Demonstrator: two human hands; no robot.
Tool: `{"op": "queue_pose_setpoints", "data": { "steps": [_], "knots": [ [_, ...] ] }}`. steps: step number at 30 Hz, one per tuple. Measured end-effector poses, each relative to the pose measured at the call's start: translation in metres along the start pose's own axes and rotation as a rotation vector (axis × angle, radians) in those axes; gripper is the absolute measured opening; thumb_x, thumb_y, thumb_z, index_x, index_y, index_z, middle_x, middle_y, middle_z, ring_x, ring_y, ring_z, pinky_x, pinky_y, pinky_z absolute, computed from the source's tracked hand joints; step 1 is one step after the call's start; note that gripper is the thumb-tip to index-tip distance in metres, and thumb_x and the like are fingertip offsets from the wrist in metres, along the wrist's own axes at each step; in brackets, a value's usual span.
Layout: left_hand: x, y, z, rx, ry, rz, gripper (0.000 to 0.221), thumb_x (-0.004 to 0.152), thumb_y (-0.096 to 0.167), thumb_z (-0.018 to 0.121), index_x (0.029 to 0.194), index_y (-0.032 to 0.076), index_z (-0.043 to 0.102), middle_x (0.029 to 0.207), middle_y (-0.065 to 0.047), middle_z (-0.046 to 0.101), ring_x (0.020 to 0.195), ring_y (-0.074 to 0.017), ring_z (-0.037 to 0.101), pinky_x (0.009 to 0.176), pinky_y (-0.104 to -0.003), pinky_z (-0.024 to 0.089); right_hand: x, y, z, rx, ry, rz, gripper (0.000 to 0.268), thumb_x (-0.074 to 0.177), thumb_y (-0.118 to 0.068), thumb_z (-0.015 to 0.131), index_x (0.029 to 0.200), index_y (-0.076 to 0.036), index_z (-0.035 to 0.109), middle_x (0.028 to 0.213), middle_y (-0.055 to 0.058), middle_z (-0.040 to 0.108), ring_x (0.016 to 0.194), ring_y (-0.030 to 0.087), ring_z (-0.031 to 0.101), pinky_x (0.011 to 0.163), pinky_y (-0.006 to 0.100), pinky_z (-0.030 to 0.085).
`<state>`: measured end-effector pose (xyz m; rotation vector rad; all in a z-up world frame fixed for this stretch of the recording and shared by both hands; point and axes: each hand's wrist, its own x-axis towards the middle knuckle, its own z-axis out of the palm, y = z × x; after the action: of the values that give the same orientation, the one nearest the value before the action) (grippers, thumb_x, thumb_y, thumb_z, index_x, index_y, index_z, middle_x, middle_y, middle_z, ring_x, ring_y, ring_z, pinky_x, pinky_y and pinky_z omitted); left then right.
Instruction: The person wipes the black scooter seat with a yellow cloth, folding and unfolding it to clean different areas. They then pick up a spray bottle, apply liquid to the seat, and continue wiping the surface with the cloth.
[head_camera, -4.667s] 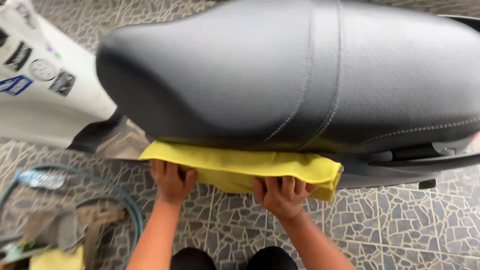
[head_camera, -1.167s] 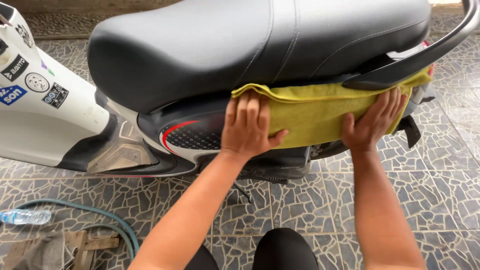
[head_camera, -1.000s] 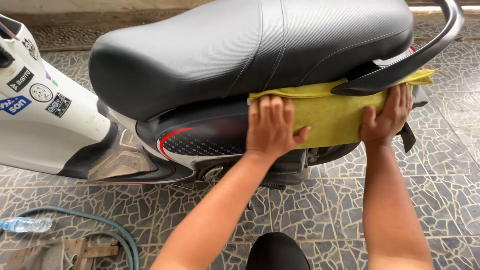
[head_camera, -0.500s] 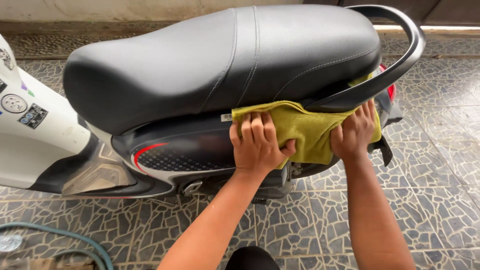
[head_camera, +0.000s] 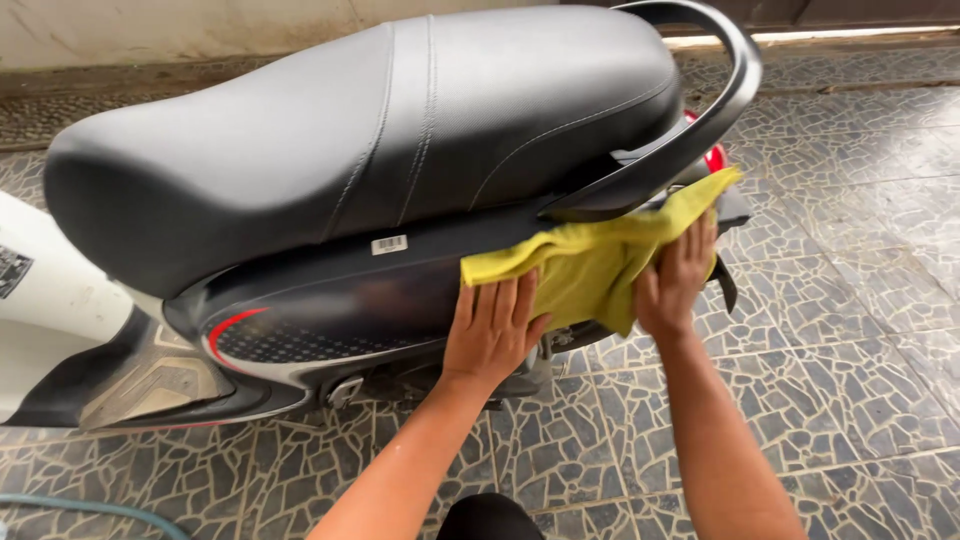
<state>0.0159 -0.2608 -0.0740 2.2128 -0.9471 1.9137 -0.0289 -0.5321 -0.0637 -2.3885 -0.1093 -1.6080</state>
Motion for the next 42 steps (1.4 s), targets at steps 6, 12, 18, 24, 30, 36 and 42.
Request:
{"op": "queue_pose_setpoints", "data": {
  "steps": [6,12,18,24,30,36,42],
  "knots": [
    [0.004,0.023,0.01,-0.064,-0.047,-0.005,0.065,0.101,0.05,0.049,0.151,0.008,0.048,0.15,-0.02,0.047,0.137,-0.0371,0.052,0.118,-0.055,0.038,0.057,0.017,0.013,0.062,-0.077,-0.071,0.053,0.107,-0.026,0.038,0.152,-0.002,0.053,0.163,0.019,0.039,0.154,0.042,0.02,0.122,0.057,0.016],
    [0.024,0.053,0.02,-0.162,-0.062,0.06,0.059,0.102,0.042,0.052,0.149,0.008,0.048,0.148,-0.014,0.051,0.136,-0.0309,0.055,0.12,-0.049,0.041,0.045,0.055,0.001,0.211,-0.129,0.312,0.061,0.11,-0.03,0.05,0.162,-0.003,0.034,0.165,0.03,0.025,0.153,0.049,0.015,0.127,0.056,0.011],
    [-0.023,0.015,0.021,-0.222,-0.219,-0.004,0.062,0.1,0.048,0.052,0.155,0.02,0.046,0.147,-0.006,0.053,0.132,-0.0254,0.054,0.114,-0.05,0.041,-0.064,0.059,0.038,0.218,0.159,0.513,0.065,0.105,-0.04,0.044,0.162,-0.01,0.037,0.167,0.02,0.025,0.155,0.038,0.021,0.129,0.048,0.014],
    [0.003,-0.099,-0.05,0.044,-0.174,-0.054,0.079,0.104,0.065,0.024,0.145,0.006,0.057,0.139,-0.022,0.057,0.127,-0.0426,0.057,0.11,-0.06,0.036,0.006,-0.053,0.027,-0.05,0.106,0.13,0.062,0.091,-0.037,0.066,0.141,0.0,0.059,0.153,0.026,0.047,0.148,0.049,0.032,0.121,0.06,0.013],
    [0.012,-0.095,-0.028,0.029,-0.124,-0.074,0.083,0.103,0.065,0.025,0.132,-0.004,0.061,0.126,-0.028,0.057,0.115,-0.0505,0.059,0.106,-0.063,0.044,0.029,-0.029,0.022,-0.09,0.043,-0.029,0.08,0.103,-0.065,0.041,0.142,0.002,0.059,0.148,0.026,0.05,0.14,0.048,0.043,0.117,0.058,0.026],
    [0.048,-0.052,-0.012,-0.086,-0.107,-0.015,0.077,0.1,0.059,0.039,0.142,-0.004,0.052,0.135,-0.027,0.054,0.13,-0.0461,0.054,0.114,-0.054,0.041,0.035,0.03,0.011,0.045,-0.014,0.176,0.055,0.106,-0.026,0.049,0.157,-0.004,0.051,0.16,0.026,0.039,0.147,0.047,0.031,0.119,0.057,0.024],
    [0.024,-0.088,-0.016,-0.108,-0.126,0.039,0.082,0.096,0.063,0.042,0.147,-0.001,0.049,0.139,-0.025,0.054,0.132,-0.0418,0.054,0.116,-0.049,0.041,-0.004,0.004,0.036,-0.142,0.131,0.267,0.059,0.11,-0.045,0.034,0.153,-0.009,0.053,0.156,0.02,0.046,0.146,0.041,0.036,0.118,0.055,0.021]
  ]
}}
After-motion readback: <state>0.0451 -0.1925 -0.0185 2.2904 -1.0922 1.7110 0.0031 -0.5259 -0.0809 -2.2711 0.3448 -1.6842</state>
